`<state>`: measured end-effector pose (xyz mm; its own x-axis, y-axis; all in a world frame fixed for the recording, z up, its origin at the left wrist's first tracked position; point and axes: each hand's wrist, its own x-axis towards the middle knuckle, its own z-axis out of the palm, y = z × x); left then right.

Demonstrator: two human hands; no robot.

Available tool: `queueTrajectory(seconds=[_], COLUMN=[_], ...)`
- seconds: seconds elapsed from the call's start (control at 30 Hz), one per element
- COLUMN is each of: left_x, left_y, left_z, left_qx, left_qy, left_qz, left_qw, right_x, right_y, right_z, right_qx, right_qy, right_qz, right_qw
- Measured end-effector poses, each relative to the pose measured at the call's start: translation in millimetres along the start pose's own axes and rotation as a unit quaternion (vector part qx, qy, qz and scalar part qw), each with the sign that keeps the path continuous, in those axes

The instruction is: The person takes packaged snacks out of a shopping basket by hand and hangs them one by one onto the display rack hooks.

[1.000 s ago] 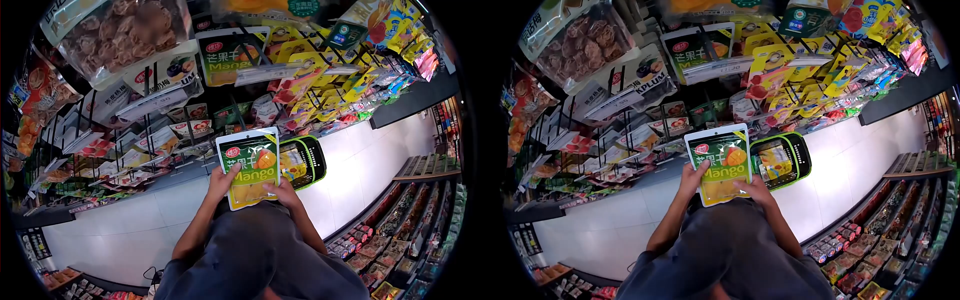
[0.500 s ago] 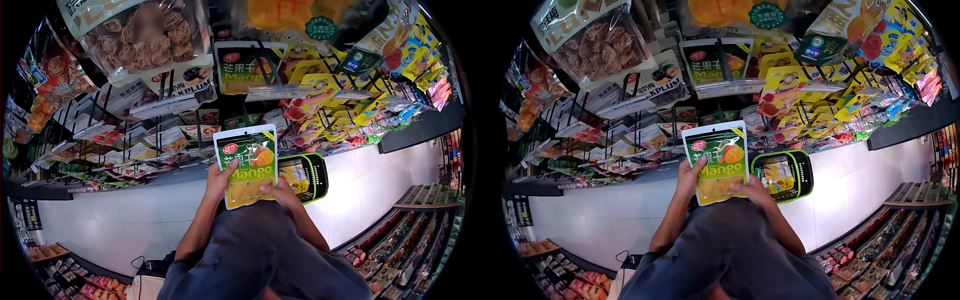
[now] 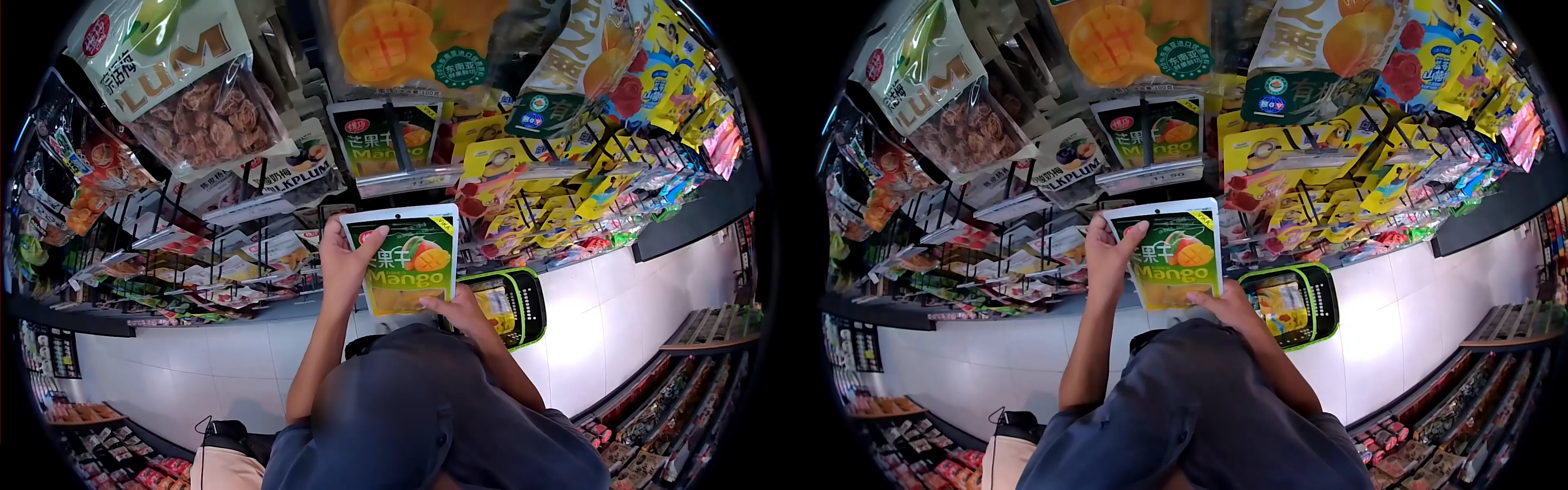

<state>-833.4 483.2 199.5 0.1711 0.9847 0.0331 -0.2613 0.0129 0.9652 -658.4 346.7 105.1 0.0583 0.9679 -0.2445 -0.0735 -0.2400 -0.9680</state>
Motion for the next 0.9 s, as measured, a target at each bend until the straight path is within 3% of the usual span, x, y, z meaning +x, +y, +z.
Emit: queueTrajectory(seconds=[0.27, 0.5, 0.9], left_x=[27, 43, 37], left_y=[14, 25, 30], left_z=[27, 33, 37], left_qx=[0.121, 0.192, 0.105], left_qy=[0.075, 0.091, 0.086], left_qz=[0.147, 0.189, 0.235], left_qw=[0.979, 0.959, 0.962], right_x=[24, 40, 41], right_y=[-16, -27, -29], right_z=[-1, -1, 2], right_qx=[-0.001, 0.055, 0.024], right_qy=[0.021, 0.049, 0.089], right_qz=[-0.077, -0.098, -0.168], right_qw=[0.997, 0.992, 0.982])
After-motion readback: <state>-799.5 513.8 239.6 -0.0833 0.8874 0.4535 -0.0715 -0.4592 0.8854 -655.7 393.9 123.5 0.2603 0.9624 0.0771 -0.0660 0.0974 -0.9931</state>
